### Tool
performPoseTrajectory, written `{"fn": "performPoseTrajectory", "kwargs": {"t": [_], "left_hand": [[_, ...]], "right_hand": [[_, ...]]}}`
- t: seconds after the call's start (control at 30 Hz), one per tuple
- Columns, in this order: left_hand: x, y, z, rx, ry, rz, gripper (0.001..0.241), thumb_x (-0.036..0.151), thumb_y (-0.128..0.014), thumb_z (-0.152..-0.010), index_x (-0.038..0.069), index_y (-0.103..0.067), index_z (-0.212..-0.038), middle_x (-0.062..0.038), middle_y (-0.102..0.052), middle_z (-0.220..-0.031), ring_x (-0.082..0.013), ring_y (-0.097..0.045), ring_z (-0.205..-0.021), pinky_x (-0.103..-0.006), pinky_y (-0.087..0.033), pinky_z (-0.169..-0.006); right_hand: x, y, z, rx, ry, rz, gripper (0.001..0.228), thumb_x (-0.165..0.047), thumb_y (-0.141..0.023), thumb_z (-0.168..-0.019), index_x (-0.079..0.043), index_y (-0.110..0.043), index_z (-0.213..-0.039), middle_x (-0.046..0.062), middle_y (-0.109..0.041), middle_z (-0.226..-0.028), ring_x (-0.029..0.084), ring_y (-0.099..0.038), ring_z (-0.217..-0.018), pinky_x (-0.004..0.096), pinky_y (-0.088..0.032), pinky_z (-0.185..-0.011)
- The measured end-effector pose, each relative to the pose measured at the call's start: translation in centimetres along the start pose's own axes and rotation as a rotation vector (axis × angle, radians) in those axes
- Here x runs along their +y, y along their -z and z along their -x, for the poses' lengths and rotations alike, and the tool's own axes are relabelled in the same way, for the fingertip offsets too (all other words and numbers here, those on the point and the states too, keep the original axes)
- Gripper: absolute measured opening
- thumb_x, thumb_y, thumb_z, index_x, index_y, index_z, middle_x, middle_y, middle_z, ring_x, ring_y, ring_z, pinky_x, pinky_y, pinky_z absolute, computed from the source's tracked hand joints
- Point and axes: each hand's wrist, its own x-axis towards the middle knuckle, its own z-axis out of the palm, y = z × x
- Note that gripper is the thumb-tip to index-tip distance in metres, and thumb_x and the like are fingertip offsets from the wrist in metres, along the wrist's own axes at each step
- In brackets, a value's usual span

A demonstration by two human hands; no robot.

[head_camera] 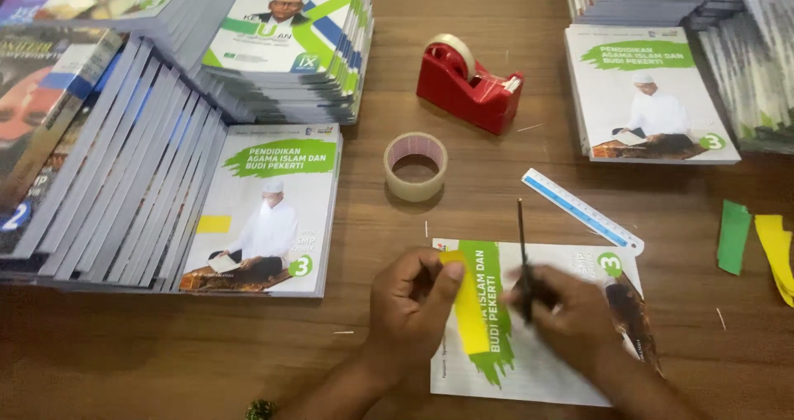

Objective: Applying colored strips and tape to the covers of books.

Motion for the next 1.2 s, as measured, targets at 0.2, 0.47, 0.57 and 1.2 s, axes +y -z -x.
{"fn": "performPoseTrajectory", "kwargs": {"t": [0.2, 0.47, 0.57, 1.2], "left_hand": [[-2.0, -0.6, 0.0, -0.112, 0.026, -0.218, 0.019, 0.030, -0.066, -0.094, 0.016, -0.063, -0.082, 0.005, -0.057, -0.070, -0.0087, -0.047, -0.060, -0.0285, -0.040, -0.054], [-4.5, -1.5, 1.6, -0.461, -0.001, -0.458, 0.010, 0.017, -0.068, -0.090, 0.018, -0.060, -0.085, 0.001, -0.067, -0.079, -0.0201, -0.058, -0.074, -0.0356, -0.046, -0.068], [-5.2, -1.4, 1.1, -0.514, -0.269, -0.461, 0.004, 0.019, -0.066, -0.094, 0.017, -0.066, -0.091, -0.002, -0.070, -0.084, -0.0254, -0.061, -0.074, -0.0400, -0.045, -0.084], [-5.1, -1.3, 2.2, -0.665, -0.539, -0.722, 0.060, 0.062, -0.088, -0.064, 0.023, -0.082, -0.110, -0.012, -0.055, -0.143, -0.0364, -0.051, -0.129, -0.0660, -0.027, -0.110]], "right_hand": [[4.2, 6.8, -4.4, 0.254, 0.284, 0.512, 0.068, -0.035, -0.082, -0.074, -0.002, -0.060, -0.129, 0.017, -0.067, -0.128, 0.039, -0.061, -0.113, 0.045, -0.044, -0.096], [5.7, 9.8, -6.0, 0.198, -0.286, 0.510, 0.051, -0.036, -0.079, -0.080, -0.020, -0.066, -0.127, 0.000, -0.078, -0.116, 0.023, -0.075, -0.101, 0.039, -0.054, -0.091], [8.8, 9.7, -6.7, 0.264, -0.132, 0.610, 0.050, -0.039, -0.075, -0.081, -0.022, -0.073, -0.128, 0.007, -0.079, -0.095, 0.026, -0.074, -0.084, 0.040, -0.053, -0.080], [5.0, 3.3, 6.7, 0.074, 0.529, 0.481, 0.022, -0.026, -0.057, -0.096, -0.013, -0.071, -0.108, 0.007, -0.073, -0.102, 0.029, -0.064, -0.094, 0.043, -0.049, -0.086]]}}
